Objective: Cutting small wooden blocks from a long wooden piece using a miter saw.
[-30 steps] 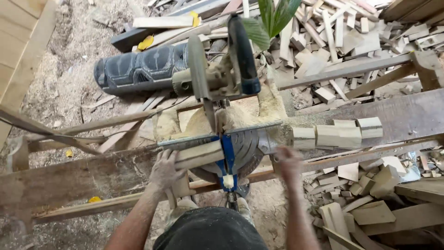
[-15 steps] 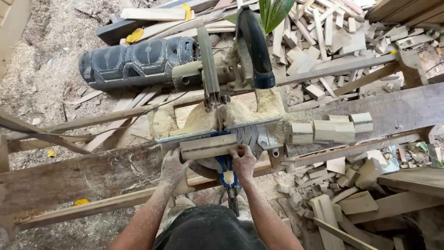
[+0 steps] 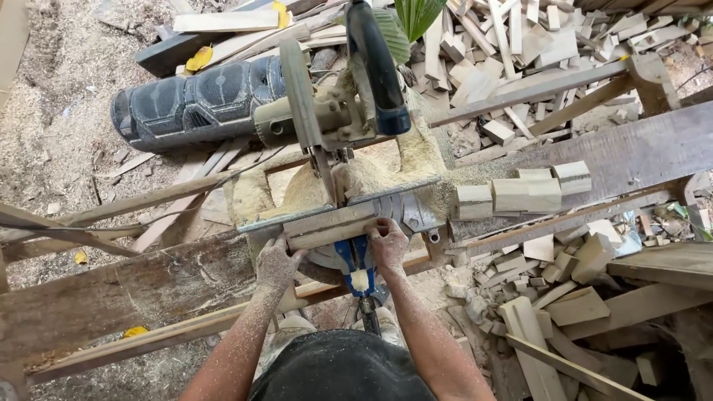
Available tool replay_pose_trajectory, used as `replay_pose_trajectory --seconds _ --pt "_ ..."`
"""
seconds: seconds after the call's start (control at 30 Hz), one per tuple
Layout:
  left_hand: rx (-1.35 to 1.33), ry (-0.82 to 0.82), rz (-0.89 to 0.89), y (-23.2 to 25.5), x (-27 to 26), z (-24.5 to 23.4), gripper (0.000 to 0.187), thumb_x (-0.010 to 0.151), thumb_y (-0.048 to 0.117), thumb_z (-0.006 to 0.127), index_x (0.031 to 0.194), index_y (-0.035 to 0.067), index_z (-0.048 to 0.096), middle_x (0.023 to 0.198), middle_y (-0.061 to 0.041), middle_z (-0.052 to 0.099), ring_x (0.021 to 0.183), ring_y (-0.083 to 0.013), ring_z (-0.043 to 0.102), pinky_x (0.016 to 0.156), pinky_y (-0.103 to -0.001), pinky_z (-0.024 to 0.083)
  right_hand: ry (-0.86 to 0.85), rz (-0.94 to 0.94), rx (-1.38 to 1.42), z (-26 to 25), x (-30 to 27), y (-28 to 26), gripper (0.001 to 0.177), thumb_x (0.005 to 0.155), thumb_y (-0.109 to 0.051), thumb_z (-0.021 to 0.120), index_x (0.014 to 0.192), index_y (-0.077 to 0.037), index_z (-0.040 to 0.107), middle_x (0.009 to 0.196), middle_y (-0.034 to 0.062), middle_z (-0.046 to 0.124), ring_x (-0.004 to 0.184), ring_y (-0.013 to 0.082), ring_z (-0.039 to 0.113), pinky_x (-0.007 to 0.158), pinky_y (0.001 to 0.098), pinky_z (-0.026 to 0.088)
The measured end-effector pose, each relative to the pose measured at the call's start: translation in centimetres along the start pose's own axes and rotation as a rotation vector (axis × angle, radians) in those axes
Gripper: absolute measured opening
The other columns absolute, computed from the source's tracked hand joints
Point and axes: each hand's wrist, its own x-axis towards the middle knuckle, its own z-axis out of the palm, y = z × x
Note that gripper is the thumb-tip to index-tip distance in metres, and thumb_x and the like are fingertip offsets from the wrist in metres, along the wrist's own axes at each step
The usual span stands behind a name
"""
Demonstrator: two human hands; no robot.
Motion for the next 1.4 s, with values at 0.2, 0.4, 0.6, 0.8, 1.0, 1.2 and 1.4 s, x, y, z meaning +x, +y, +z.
replay_pose_trajectory --seconds 0.2,0.4,0.6,0.8,1.0,1.2,1.4 --pt "0.017 -0.013 -0.008 0.3 -0.1 -0.2 0.066 0.079 0.047 0.084 0.121 -0.001 0.068 0.108 -0.023 0.069 0.1 -0.039 0.071 0.087 -0.048 0.057 -0.021 0.118 0.149 -0.3 -0.6 -1.1 0.031 0.088 -0.012 0.074 0.115 0.001 0.07 0.091 0.0121 0.077 0.057 0.0133 0.065 0.05 0.0314 0.052" --pt "-0.01 0.011 0.035 0.2 0.0 -0.1 0.066 0.078 0.045 0.084 0.121 -0.002 0.068 0.107 -0.024 0.07 0.099 -0.0394 0.071 0.087 -0.048 0.057 0.006 0.129 0.17 0.0 -0.5 -1.1 0.032 0.087 -0.012 0.075 0.115 0.002 0.07 0.088 0.0105 0.077 0.054 0.014 0.063 0.049 0.0303 0.051" --pt "0.008 0.092 0.121 -0.7 0.7 0.6 0.073 0.075 0.046 0.088 0.12 -0.007 0.067 0.109 -0.029 0.068 0.102 -0.0424 0.069 0.089 -0.049 0.055 0.012 0.17 0.176 0.1 0.3 -1.0 0.028 0.086 -0.012 0.077 0.11 0.002 0.071 0.088 0.0108 0.077 0.058 0.0114 0.066 0.05 0.0288 0.054" --pt "-0.028 0.009 -0.021 1.2 -0.1 -1.0 0.09 0.073 0.051 0.088 0.135 -0.007 0.057 0.123 -0.028 0.062 0.113 -0.0405 0.065 0.096 -0.048 0.055 -0.026 0.193 0.101 -0.3 0.6 -1.5 0.03 0.087 -0.014 0.077 0.111 0.0 0.069 0.085 0.0112 0.077 0.06 0.0138 0.069 0.05 0.0299 0.056" --pt "0.12 0.177 0.347 -0.9 -0.7 3.1 0.06 0.083 0.045 0.078 0.127 0.006 0.065 0.13 -0.016 0.063 0.127 -0.0336 0.054 0.11 -0.051 0.045 -0.162 0.156 -0.295 -3.0 1.4 -5.6 0.051 0.092 -0.035 0.073 0.131 -0.009 0.055 0.078 0.0026 0.062 0.052 0.0119 0.06 0.044 0.0286 0.051" --pt "0.029 0.163 0.55 0.5 -0.2 2.4 0.041 0.094 0.033 0.072 0.125 0.006 0.069 0.134 -0.011 0.063 0.131 -0.0325 0.054 0.113 -0.049 0.044 0.244 -0.63 -0.273 -11.6 5.4 -23.2 0.047 0.112 -0.046 0.051 0.108 -0.002 0.067 0.076 0.0055 0.065 0.061 0.0097 0.059 0.05 0.0264 0.049" --pt "-0.141 0.138 0.423 1.5 0.3 1.4 0.034 0.087 0.027 0.076 0.119 0.015 0.071 0.128 -0.005 0.064 0.125 -0.0317 0.055 0.105 -0.049 0.046 -0.267 -0.587 -0.717 -6.0 5.6 -39.4 0.066 0.102 -0.034 0.068 0.158 -0.016 0.038 0.128 0.0209 0.067 0.089 0.0246 0.071 0.068 0.0411 0.064"
